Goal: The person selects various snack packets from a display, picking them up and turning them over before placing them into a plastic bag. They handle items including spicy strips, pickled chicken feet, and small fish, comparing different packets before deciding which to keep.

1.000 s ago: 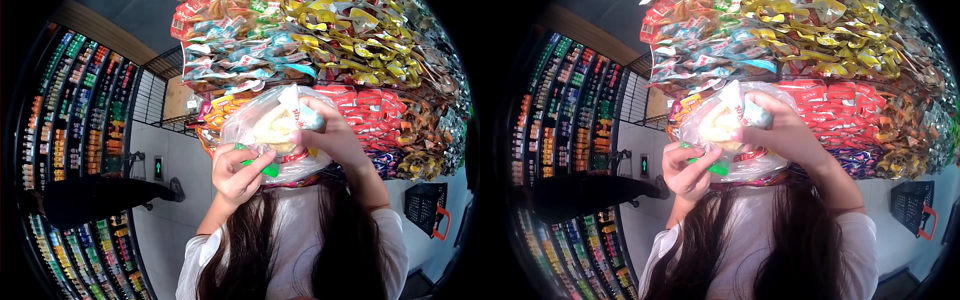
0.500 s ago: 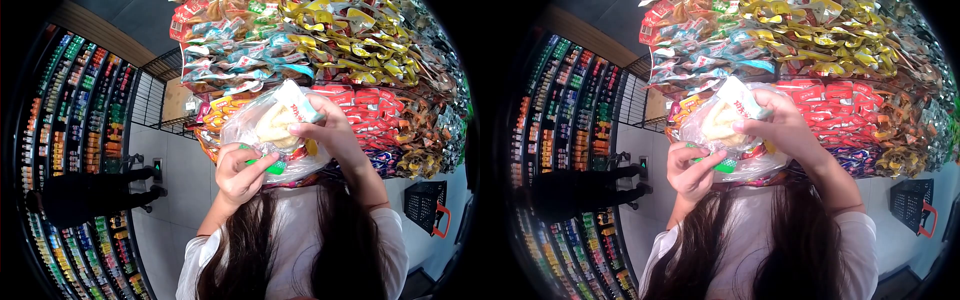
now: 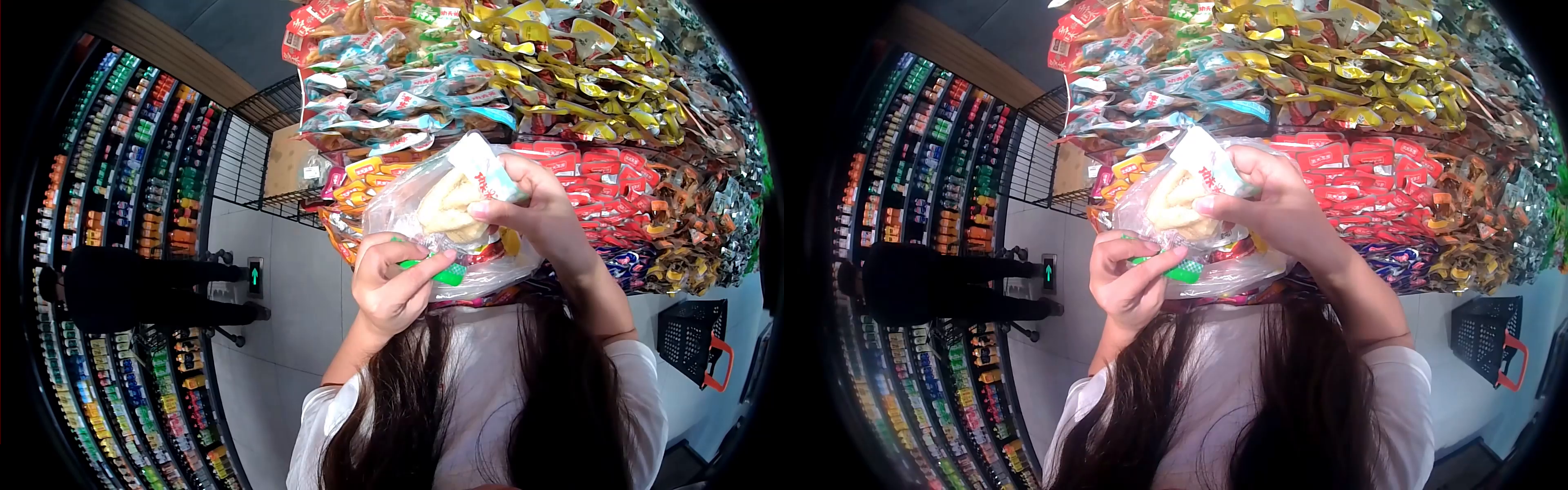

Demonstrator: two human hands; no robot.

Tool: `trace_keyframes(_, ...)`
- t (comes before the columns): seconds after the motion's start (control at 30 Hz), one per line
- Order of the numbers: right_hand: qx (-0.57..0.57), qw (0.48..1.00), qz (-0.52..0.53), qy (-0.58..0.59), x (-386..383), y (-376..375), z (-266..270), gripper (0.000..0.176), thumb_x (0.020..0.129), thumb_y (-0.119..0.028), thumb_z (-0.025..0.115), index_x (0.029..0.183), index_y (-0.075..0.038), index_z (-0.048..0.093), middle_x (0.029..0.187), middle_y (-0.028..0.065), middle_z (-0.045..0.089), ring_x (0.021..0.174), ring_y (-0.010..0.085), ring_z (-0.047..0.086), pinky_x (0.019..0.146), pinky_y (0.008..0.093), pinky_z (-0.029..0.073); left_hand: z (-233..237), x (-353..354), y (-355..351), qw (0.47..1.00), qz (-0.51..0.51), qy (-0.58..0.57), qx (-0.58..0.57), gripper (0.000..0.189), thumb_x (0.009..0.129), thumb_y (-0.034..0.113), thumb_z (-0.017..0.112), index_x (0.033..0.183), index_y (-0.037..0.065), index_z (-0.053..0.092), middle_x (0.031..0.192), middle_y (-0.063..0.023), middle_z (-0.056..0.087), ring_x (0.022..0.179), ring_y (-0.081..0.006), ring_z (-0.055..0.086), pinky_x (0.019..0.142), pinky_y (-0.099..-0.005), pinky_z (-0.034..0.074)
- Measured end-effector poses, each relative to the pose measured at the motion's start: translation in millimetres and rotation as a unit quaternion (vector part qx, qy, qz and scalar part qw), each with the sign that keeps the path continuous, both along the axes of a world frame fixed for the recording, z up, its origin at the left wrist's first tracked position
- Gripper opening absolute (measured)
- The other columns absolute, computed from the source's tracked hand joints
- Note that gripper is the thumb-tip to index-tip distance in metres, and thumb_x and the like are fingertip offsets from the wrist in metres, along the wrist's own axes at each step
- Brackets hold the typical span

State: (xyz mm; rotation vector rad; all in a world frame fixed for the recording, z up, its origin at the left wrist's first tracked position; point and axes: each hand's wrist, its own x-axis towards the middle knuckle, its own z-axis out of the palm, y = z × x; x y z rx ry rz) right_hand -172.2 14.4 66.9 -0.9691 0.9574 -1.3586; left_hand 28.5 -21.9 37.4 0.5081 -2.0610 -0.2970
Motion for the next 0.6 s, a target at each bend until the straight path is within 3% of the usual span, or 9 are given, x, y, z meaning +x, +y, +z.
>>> trace_keyframes(0.23,-0.01,1.0,0.007,-0.001,2,1,7,0.03,0.079,-0.005,0.065,0.107,0.002,0.056,0.097,0.004,0.062,0.088,0.0081,0.057,0.077,0.023,0.048,2,0,0,1.0,-0.007,0.009,0.005,0.039,0.048,-0.009,0.068,0.08,0.014,0.073,0.078,-0.0008,0.05,0.073,-0.0169,0.05,0.062,-0.0257,0.043)
trace_keyframes(0.33,-0.014,0.999,-0.014,0.043,4,2,10,0.027,0.079,-0.009,0.066,0.101,0.002,0.057,0.094,0.0028,0.061,0.084,0.0068,0.056,0.073,0.0231,0.047,5,3,-2,0.999,-0.014,-0.01,0.029,0.036,0.053,-0.003,0.065,0.084,0.014,0.073,0.081,-0.0021,0.054,0.081,-0.0209,0.051,0.072,-0.031,0.045)
trace_keyframes(0.4,-0.059,0.991,-0.056,0.102,4,-3,2,0.025,0.077,-0.012,0.067,0.096,0.002,0.058,0.088,0.0036,0.062,0.08,0.0067,0.056,0.069,0.0238,0.047,22,3,-4,0.993,0.021,-0.114,0.003,0.034,0.058,0.003,0.061,0.089,0.013,0.071,0.091,-0.006,0.056,0.097,-0.028,0.048,0.089,-0.0395,0.038)
trace_keyframes(0.43,-0.103,0.977,-0.097,0.159,4,-5,-1,0.024,0.076,-0.014,0.068,0.092,0.001,0.058,0.082,0.0044,0.062,0.075,0.0066,0.056,0.065,0.0245,0.046,25,3,-3,0.993,0.02,-0.114,0.002,0.034,0.058,0.003,0.061,0.089,0.013,0.071,0.091,-0.006,0.056,0.097,-0.028,0.048,0.089,-0.0395,0.038)
trace_keyframes(0.47,-0.104,0.977,-0.098,0.159,5,-5,1,0.024,0.076,-0.014,0.068,0.092,0.001,0.058,0.082,0.0044,0.062,0.075,0.0066,0.056,0.065,0.0245,0.046,28,3,-2,0.995,0.018,-0.099,0.016,0.036,0.059,0.007,0.06,0.094,0.011,0.07,0.095,-0.0086,0.057,0.105,-0.0318,0.044,0.095,-0.0433,0.031)
trace_keyframes(0.5,-0.132,0.953,-0.13,0.24,7,-7,4,0.024,0.075,-0.016,0.068,0.088,0.001,0.058,0.076,0.0062,0.061,0.069,0.0089,0.056,0.061,0.0258,0.045,29,3,-1,0.996,0.017,-0.084,0.029,0.04,0.059,0.011,0.059,0.098,0.01,0.068,0.1,-0.0111,0.057,0.113,-0.0356,0.04,0.101,-0.0471,0.025)
trace_keyframes(0.53,-0.159,0.921,-0.16,0.318,10,-8,7,0.024,0.073,-0.017,0.068,0.085,0.001,0.057,0.071,0.0079,0.06,0.063,0.0111,0.056,0.057,0.0271,0.045,29,4,1,0.996,0.02,-0.082,0.01,0.054,0.061,0.016,0.066,0.113,0.004,0.06,0.111,-0.0156,0.055,0.12,-0.0382,0.038,0.105,-0.0507,0.018)
trace_keyframes(0.6,-0.175,0.909,-0.175,0.335,22,-10,13,0.023,0.073,-0.017,0.068,0.084,0.0,0.058,0.069,0.0091,0.06,0.061,0.0143,0.057,0.055,0.0283,0.044,27,-7,2,0.997,0.047,-0.063,0.001,0.06,0.061,0.018,0.067,0.117,0.002,0.055,0.117,-0.0161,0.053,0.122,-0.0366,0.038,0.106,-0.0486,0.015)
